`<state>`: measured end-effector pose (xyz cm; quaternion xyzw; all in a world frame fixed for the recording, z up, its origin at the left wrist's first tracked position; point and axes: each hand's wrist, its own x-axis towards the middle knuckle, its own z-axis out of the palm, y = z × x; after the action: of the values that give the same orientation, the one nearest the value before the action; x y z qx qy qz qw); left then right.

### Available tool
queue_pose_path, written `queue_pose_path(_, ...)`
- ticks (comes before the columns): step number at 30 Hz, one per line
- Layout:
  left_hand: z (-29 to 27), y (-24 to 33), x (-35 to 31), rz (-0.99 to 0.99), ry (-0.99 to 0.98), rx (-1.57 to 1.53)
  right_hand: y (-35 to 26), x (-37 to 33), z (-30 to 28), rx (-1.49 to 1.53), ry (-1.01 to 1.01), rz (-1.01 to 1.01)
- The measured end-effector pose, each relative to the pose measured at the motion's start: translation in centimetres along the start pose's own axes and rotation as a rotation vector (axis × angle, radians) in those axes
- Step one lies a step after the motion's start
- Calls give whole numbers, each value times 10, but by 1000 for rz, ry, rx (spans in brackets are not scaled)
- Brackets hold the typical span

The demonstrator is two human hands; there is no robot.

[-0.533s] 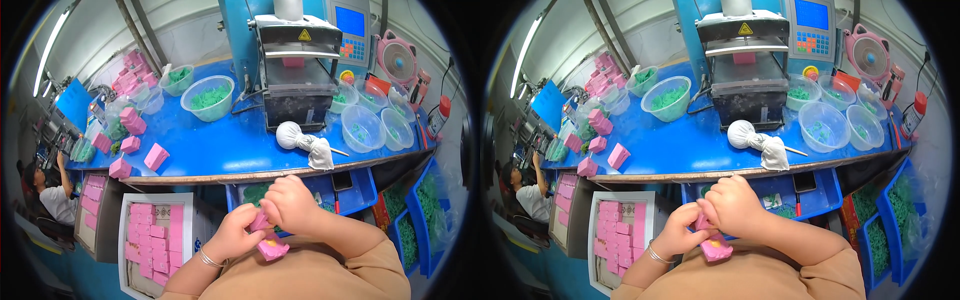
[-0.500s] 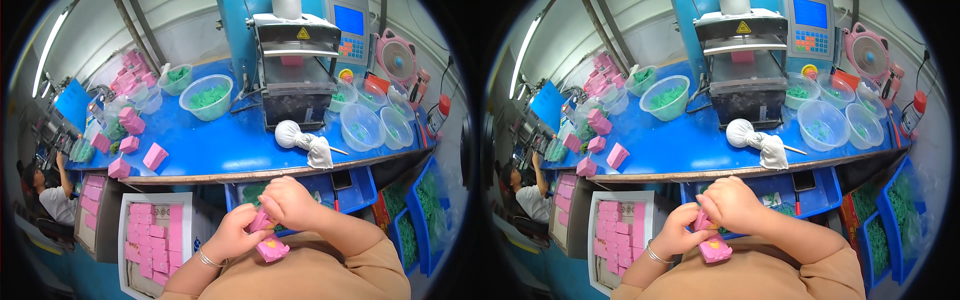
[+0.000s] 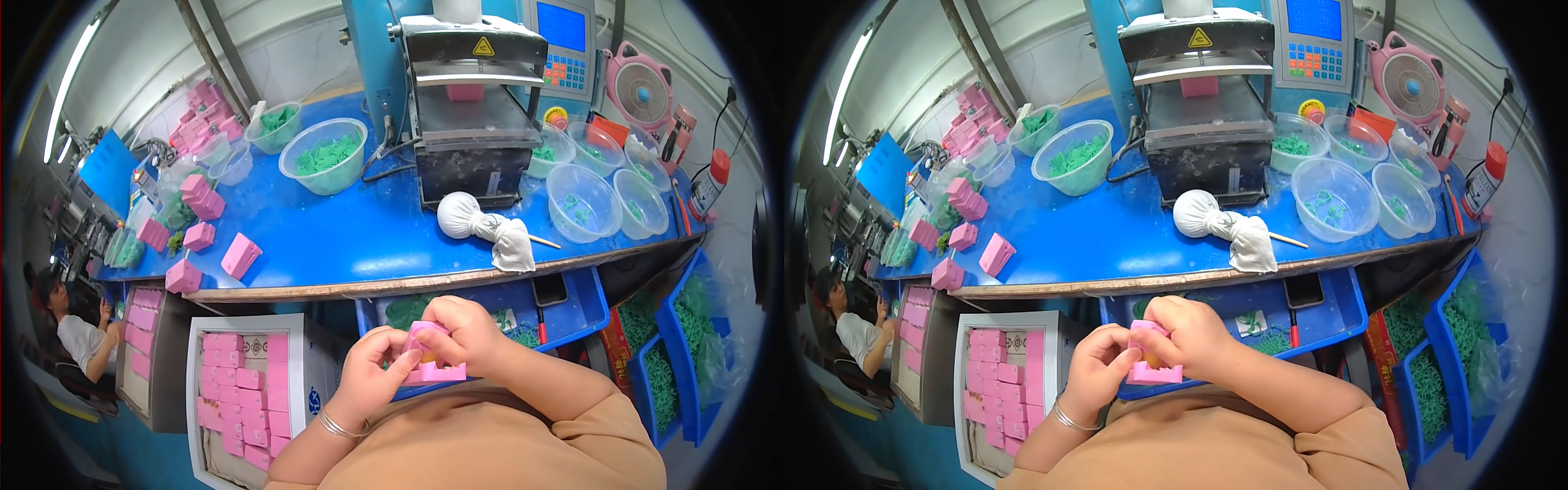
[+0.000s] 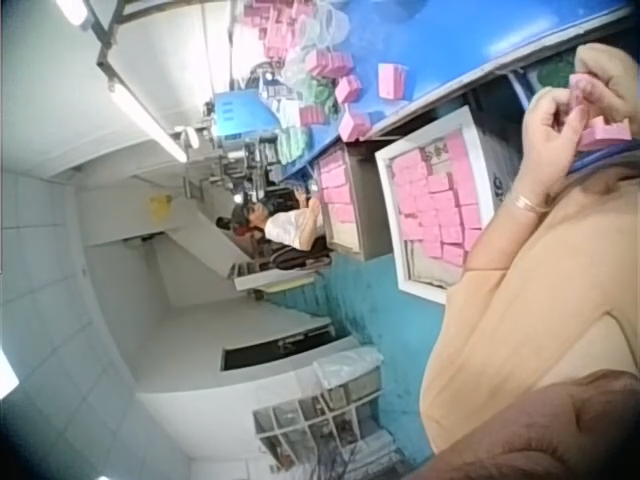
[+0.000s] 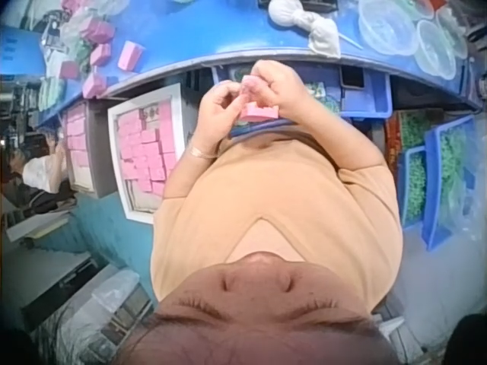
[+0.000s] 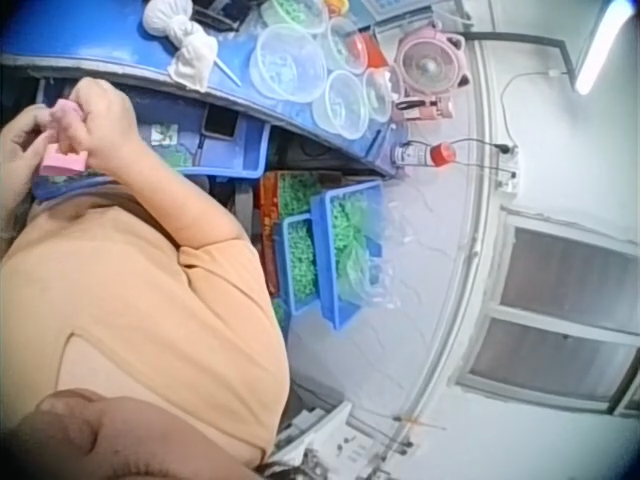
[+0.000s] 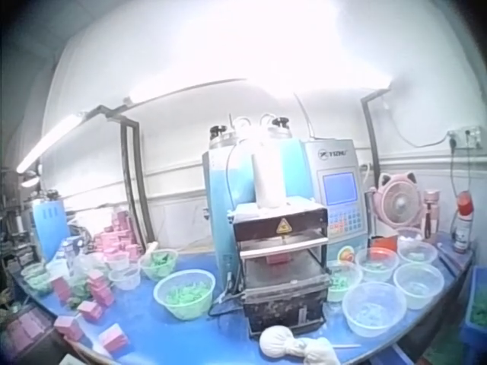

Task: Assembling and refining small green wax models for casting at a production workstation.

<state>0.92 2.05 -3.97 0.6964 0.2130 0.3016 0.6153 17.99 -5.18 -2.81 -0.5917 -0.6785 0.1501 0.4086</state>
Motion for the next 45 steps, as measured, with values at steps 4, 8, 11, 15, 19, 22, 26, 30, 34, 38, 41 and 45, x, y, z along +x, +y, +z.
queue_pose_path(4, -1, -4, -4, 130, 116, 37, 3, -11, 10, 676, -99, 124)
queue_pose_path(8, -2, -9, -5, -6, 149, -102, -1, -15, 7, 534, 8, 71)
queue_pose_path(11, -13, 5, 0, 62, 30, 105, -9, -16, 0, 221, -38, -4)
queue_pose_path(15, -15, 2, -1, 144, 4, 249, -3, -16, 9, 830, -146, 266)
queue_pose_path(19, -3, -3, 0, 21, 71, -49, -2, -19, 19, 1045, -328, 402)
queue_pose_path(22, -2, 7, 2, -168, 44, -332, -4, -18, 17, 861, -315, 433)
queue_pose_path(26, -8, 0, 4, -229, -23, -444, -7, -16, 13, 500, -278, 262)
queue_pose_path(30, -10, -4, 0, -236, -26, -437, -6, -18, 15, 475, -292, 284)
queue_pose_path(34, -10, -5, -3, -172, -57, -432, -8, -18, 14, 517, -272, 296)
queue_pose_path(38, -7, -6, -5, -162, -53, -475, -5, -18, 13, 554, -280, 287)
queue_pose_path(41, -7, -13, -6, -128, -79, -515, -4, -18, 12, 533, -305, 286)
queue_pose_path(45, -5, -11, -6, -174, -87, -509, 0, -19, 14, 555, -316, 297)
